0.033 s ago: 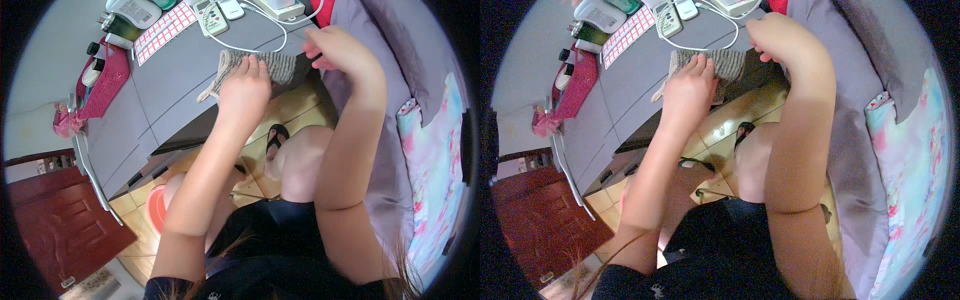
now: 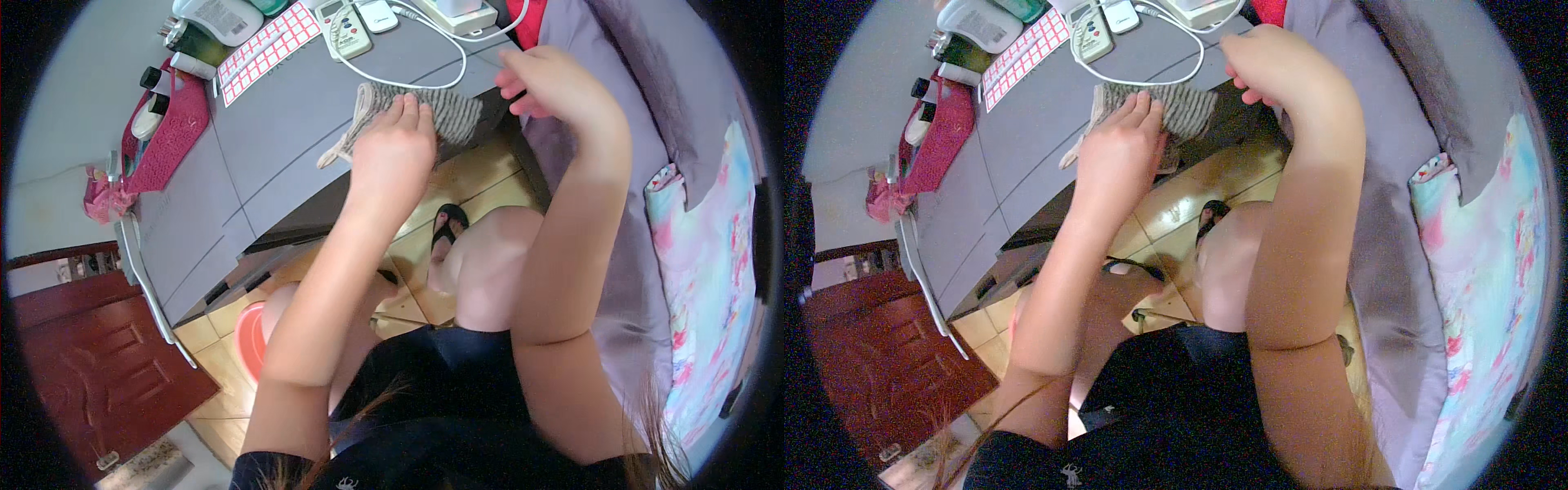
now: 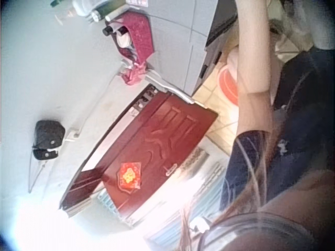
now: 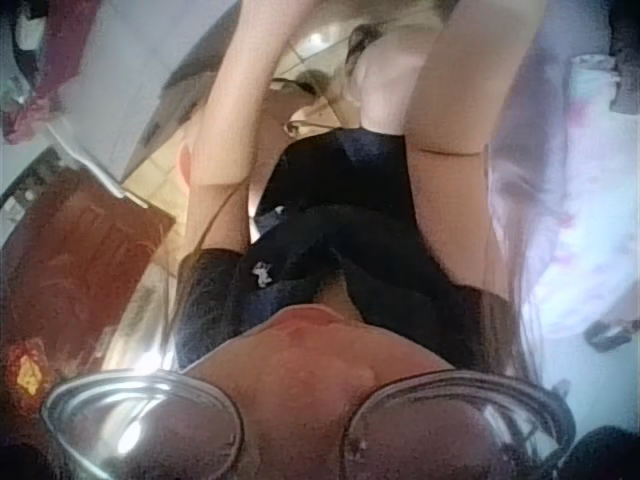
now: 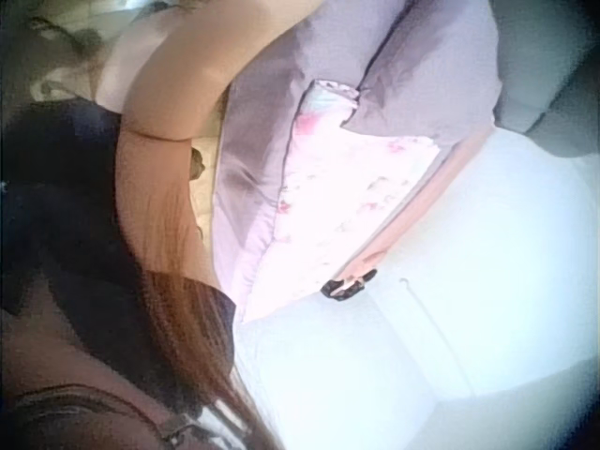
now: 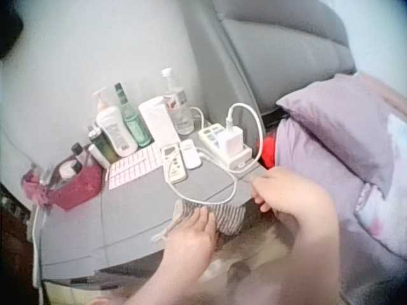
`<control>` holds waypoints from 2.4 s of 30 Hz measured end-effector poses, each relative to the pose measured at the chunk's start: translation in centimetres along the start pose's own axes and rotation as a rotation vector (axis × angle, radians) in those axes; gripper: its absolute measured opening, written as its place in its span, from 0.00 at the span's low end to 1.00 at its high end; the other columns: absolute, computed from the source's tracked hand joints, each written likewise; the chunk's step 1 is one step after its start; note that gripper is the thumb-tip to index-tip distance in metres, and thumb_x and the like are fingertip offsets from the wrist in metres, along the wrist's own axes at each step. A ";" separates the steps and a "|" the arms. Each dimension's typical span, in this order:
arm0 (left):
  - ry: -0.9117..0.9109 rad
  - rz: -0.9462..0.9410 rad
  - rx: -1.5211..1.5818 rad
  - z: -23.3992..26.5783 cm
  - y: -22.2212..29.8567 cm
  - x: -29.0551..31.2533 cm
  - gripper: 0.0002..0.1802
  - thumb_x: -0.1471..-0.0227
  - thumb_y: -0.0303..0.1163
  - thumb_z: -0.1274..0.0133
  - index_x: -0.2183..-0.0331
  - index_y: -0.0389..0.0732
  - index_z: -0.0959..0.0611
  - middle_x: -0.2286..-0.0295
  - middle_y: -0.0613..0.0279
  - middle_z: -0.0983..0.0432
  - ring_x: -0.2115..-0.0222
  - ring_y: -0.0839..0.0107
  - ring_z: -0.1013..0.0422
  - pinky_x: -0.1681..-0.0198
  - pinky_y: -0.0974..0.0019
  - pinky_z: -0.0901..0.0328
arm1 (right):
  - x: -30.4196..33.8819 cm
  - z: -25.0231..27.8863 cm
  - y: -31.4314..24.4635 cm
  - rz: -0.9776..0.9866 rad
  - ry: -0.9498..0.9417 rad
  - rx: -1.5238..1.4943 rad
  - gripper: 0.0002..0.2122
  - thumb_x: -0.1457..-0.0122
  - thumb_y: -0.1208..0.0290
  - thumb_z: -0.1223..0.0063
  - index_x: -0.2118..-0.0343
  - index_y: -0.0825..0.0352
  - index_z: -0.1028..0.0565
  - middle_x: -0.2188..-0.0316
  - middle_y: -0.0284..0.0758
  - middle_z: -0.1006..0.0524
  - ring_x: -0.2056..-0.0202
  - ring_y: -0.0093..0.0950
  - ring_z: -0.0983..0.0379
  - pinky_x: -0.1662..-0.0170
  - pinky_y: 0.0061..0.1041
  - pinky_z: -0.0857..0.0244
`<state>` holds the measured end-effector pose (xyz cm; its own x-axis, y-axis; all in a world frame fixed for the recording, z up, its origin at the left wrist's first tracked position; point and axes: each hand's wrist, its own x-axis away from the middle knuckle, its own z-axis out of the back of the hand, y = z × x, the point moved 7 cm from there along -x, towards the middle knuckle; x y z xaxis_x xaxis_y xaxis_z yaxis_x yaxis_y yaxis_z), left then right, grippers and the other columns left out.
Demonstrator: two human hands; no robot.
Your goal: Cleaning a desk surface with a wet cloth.
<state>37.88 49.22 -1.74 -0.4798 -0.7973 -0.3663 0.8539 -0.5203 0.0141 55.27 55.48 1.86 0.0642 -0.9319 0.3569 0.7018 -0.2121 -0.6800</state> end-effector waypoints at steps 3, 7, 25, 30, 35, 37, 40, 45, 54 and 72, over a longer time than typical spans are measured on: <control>-0.042 0.007 0.136 1.9 -1.5 1.6 0.20 0.54 0.26 0.43 0.56 0.34 0.20 0.53 0.48 0.24 0.51 0.54 0.28 0.49 0.57 0.32 | -1.0 -0.9 0.1 -0.025 -0.063 -0.008 0.24 0.38 0.49 0.58 0.60 0.70 0.22 0.64 0.36 0.20 0.68 0.25 0.24 0.63 0.24 0.33; -0.092 0.063 0.342 4.0 -2.5 4.2 0.17 0.55 0.23 0.44 0.58 0.35 0.19 0.55 0.49 0.23 0.50 0.54 0.29 0.47 0.57 0.33 | -1.0 -1.6 -1.5 0.011 -0.065 0.005 0.24 0.38 0.50 0.57 0.60 0.70 0.22 0.64 0.35 0.20 0.68 0.25 0.24 0.64 0.24 0.33; 0.365 0.446 0.958 8.8 -6.1 1.3 0.16 0.48 0.26 0.46 0.56 0.34 0.21 0.65 0.58 0.23 0.63 0.67 0.26 0.56 0.67 0.33 | 3.7 -7.1 -7.4 0.412 -0.216 -0.792 0.23 0.35 0.56 0.53 0.46 0.72 0.29 0.53 0.35 0.24 0.51 0.23 0.31 0.45 0.22 0.40; 0.277 0.532 1.348 7.0 -3.8 1.1 0.16 0.48 0.26 0.45 0.56 0.34 0.21 0.64 0.64 0.24 0.62 0.76 0.28 0.55 0.72 0.34 | 6.0 -5.9 -6.8 0.429 -0.096 -0.807 0.22 0.39 0.66 0.53 0.45 0.73 0.31 0.53 0.36 0.24 0.51 0.24 0.30 0.45 0.23 0.39; -0.116 0.634 1.335 3.9 -3.0 2.4 0.20 0.46 0.28 0.45 0.52 0.30 0.25 0.63 0.63 0.24 0.63 0.78 0.29 0.58 0.73 0.34 | 2.1 -8.5 -2.5 0.173 -0.075 -0.726 0.18 0.43 0.66 0.55 0.57 0.76 0.23 0.62 0.41 0.20 0.60 0.30 0.24 0.55 0.28 0.32; -0.128 0.622 1.299 3.0 -4.4 2.5 0.19 0.45 0.30 0.46 0.53 0.32 0.24 0.65 0.61 0.23 0.63 0.75 0.28 0.58 0.71 0.33 | -0.6 -8.5 -3.9 0.306 -0.056 -0.341 0.19 0.44 0.63 0.54 0.61 0.77 0.23 0.64 0.45 0.20 0.61 0.35 0.24 0.56 0.31 0.32; -0.072 0.578 0.774 3.4 -6.0 2.2 0.15 0.42 0.34 0.51 0.57 0.35 0.21 0.68 0.50 0.23 0.65 0.58 0.25 0.58 0.61 0.32 | -2.3 -8.7 -3.1 0.324 -0.009 -0.210 0.22 0.47 0.58 0.51 0.62 0.78 0.25 0.66 0.48 0.21 0.62 0.38 0.24 0.55 0.32 0.33; -0.154 0.389 0.557 3.4 -3.4 0.0 0.13 0.45 0.34 0.50 0.61 0.36 0.20 0.67 0.49 0.23 0.64 0.50 0.27 0.60 0.54 0.32 | -2.3 -3.4 0.5 0.036 0.192 -0.190 0.23 0.49 0.57 0.47 0.60 0.76 0.27 0.67 0.46 0.22 0.63 0.34 0.25 0.57 0.30 0.33; -0.060 0.245 0.550 1.1 -0.8 -1.6 0.19 0.47 0.33 0.48 0.54 0.36 0.23 0.67 0.48 0.25 0.64 0.50 0.27 0.60 0.53 0.32 | -3.0 -0.8 3.2 0.062 0.308 -0.347 0.23 0.50 0.58 0.43 0.58 0.72 0.29 0.67 0.44 0.23 0.64 0.32 0.26 0.59 0.28 0.33; -0.081 0.223 0.532 0.1 -3.1 0.8 0.26 0.52 0.28 0.46 0.50 0.35 0.26 0.66 0.51 0.28 0.63 0.51 0.30 0.57 0.54 0.34 | -6.0 -2.9 -0.5 0.349 0.409 0.089 0.14 0.48 0.70 0.37 0.63 0.73 0.23 0.75 0.35 0.23 0.73 0.22 0.28 0.68 0.23 0.33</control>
<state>34.79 50.13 -1.97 -0.3317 -0.9151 -0.2290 0.7272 -0.4027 0.5559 52.47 60.30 -1.81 0.0353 -0.9847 -0.1707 0.7466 0.1396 -0.6505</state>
